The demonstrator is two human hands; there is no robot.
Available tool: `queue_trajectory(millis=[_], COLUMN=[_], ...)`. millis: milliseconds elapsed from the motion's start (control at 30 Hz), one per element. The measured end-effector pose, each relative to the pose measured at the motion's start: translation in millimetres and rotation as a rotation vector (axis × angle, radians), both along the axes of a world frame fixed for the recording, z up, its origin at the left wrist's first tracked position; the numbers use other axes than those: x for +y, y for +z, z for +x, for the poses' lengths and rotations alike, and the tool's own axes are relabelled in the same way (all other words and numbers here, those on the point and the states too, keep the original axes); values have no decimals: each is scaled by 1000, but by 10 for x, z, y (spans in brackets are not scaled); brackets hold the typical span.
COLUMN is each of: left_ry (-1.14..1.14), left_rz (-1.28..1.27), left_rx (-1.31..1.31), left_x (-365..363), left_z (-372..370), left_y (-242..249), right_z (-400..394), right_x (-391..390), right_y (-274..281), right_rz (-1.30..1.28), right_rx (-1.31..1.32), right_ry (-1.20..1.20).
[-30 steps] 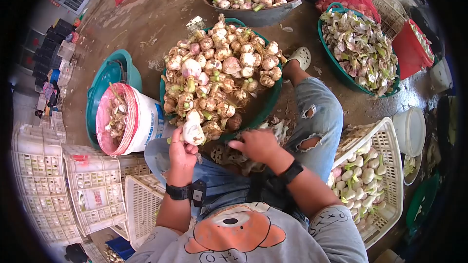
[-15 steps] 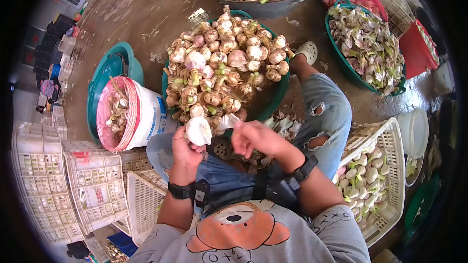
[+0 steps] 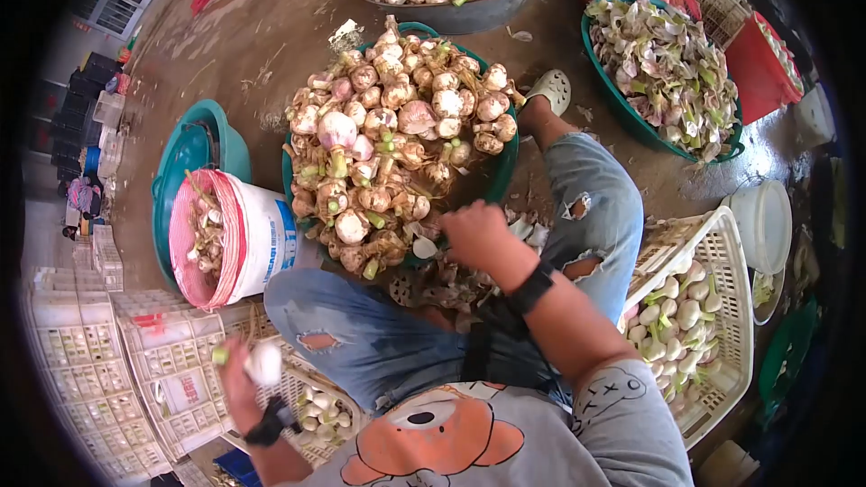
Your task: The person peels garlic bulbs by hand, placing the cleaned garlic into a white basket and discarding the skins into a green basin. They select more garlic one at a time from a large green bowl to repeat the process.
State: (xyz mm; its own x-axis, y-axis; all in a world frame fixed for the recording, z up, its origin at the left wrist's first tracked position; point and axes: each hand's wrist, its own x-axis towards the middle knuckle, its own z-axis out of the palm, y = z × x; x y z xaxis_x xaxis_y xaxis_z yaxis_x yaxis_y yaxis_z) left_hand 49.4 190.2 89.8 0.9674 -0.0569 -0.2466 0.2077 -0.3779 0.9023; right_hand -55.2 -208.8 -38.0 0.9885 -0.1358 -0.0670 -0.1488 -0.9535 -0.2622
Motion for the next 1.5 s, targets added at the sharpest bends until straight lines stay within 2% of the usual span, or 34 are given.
queue_trajectory(millis=[33, 67, 100, 133, 167, 200, 233, 267, 300, 333, 367, 400, 433, 467, 533, 567, 600, 633, 667, 700, 733, 1000, 1033, 1067, 1133, 1167, 1200, 1267, 1300, 1333, 1400, 1433, 1467, 1500], left_ry=[-74, -522, -523, -338, -145, -191, 251, -177, -411, -454, -647, -853, -1023, -1127, -694, -526, -354, -306, -308, -298, -288, -221, -220, -225, -253, -315, -325, -500, -513, -515, -897, -1004, -1005, -1035], left_rz=[274, 436, 440, 54, -329, -453, -584, -242, -518, -489, -328, -212, 40, 338, -60, -187, -307, -389, -494, -445, -395, -440, -445, -447, -685, -728, -727, -661, -555, -550, 24, -8, -5, 30], left_rx=[-200, -116, -119, -94, -74, -112, -61, -42, 141, 254, 331, 273, -77, -318, 469, 504, 536, 557, 581, 548, 514, 555, 588, 587, 661, 618, 619, 548, 625, 628, 441, 214, 214, -3], left_x=[315, 700, 636, 502, 328, -59, -467, -579, -1058, -1479, -1771, -1931, -2069, -2115, -2409, -2506, -2576, -2605, -2614, -2631, -2628, -2437, -2431, -2427, -2419, -2409, -2400, -2382, -2371, -2358, -2340, -2337, -2332, -2325], left_z=[-63, 141, 120, 14, -110, -159, -224, -203, -192, -253, -246, -266, -283, -325, -354, -292, -238, -181, -120, -102, -106, -198, -201, -201, -195, -178, -135, -52, -18, -32, -38, -78, -145, -231], left_y=[102, 361, 463, 522, 557, 557, 427, 263, 197, 58, -55, -326, -625, -836, -878, -951, -1043, -1058, -1118, -1050, -977, -949, -954, -953, -951, -971, -966, -886, -838, -815, -784, -749, -711, -662], right_z=[127, 299, 518, 718, 914, 1058, 1154, 1219, 1215, 1192, 1109, 974, 830, 699, 515, 413, 296, 187, 99, 23, -28, -46, -32, -41, -48, -81, -103, -157, -203, -224, -214, -205, -190, -161], right_x=[-96, -241, -359, -428, -465, -452, -426, -385, -306, -271, -282, -316, -342, -359, -419, -381, -247, -107, 17, 133, 240, 491, 465, 468, 472, 458, 458, 488, 516, 517, 498, 541, 519, 469], right_y=[-211, -356, -577, -713, -809, -897, -985, -1081, -1193, -1201, -1224, -1148, -1059, -989, -768, -512, -148, 146, 125, 254, 294, 239, 216, 212, 282, 302, 298, 238, 110, 95, 93, 150, 102, -1], right_rz=[-296, -150, -138, -136, -350, -565, -789, -797, -642, -476, -474, -215, 44, 42, 266, 382, 828, 1068, 1013, 748, 596, 643, 842, 839, 1988, 2022, 2023, 1537, 1101, 1105, 584, 970, 972, 1277], right_rx=[97, -34, -177, -184, -209, -235, -1, -13, 231, 473, 480, 409, 333, 351, 82, -51, 10, 7, -59, -216, -110, -170, -179, -182, 174, 195, 184, -32, -235, -235, -685, -520, -521, -311], right_ry=[-91, -137, -111, -103, -24, 50, 141, 134, 121, 104, 96, -125, -347, -355, -183, -67, -225, -295, -226, -86, -134, -209, -238, -241, -869, -867, -870, -633, -454, -459, -234, -459, -460, -624])
